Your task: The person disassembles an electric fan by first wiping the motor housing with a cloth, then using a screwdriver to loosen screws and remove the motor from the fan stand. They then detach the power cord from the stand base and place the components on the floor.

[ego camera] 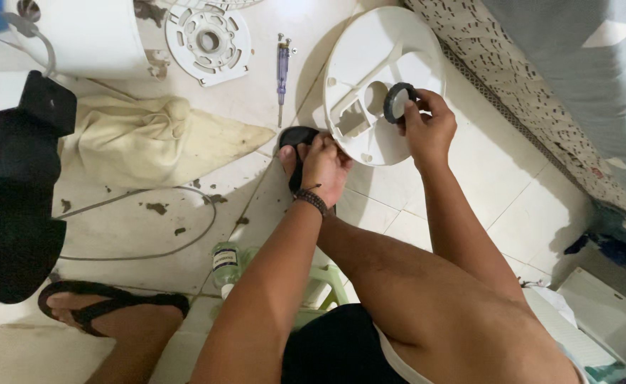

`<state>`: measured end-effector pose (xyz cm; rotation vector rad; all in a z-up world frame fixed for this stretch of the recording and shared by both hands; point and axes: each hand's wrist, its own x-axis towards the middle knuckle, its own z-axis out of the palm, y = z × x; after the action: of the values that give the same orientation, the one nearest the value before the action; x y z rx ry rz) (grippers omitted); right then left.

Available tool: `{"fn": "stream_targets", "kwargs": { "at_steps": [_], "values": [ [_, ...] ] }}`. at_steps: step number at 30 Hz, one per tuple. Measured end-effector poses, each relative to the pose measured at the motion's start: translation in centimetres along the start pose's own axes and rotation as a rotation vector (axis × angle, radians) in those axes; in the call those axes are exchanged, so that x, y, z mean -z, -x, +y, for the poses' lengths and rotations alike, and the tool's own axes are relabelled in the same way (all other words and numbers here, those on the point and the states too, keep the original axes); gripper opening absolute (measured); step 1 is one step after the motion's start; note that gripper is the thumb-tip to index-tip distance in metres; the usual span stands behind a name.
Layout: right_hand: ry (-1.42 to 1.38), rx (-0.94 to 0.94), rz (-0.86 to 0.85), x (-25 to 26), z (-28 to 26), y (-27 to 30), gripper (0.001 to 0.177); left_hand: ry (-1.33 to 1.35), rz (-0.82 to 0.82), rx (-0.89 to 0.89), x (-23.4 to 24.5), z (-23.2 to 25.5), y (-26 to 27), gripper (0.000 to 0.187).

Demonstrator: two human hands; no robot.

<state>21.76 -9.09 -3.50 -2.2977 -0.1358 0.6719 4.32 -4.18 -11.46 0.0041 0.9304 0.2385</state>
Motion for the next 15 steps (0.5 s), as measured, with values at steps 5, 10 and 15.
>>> {"fn": "stream_targets", "kwargs": {
  "at_steps": [5,10,15],
  "values": [
    [0.142,0.183,-0.070,-0.7,1.3,-0.4,0.026,-0.304,0.090,0.055,0.7,0.1,2.3,0.039],
    [0.129,0.110,-0.099,-0.6,2.0,0.0,0.038,-0.641,0.062,-0.036,-0.5,-0.2,2.7,0.045],
    [0.164,0.159,-0.103,-0.6,2.7,0.1,0.038,-1.187,0.061,-0.174,-0.3,-1.3,1.7,0.041]
  ]
}}
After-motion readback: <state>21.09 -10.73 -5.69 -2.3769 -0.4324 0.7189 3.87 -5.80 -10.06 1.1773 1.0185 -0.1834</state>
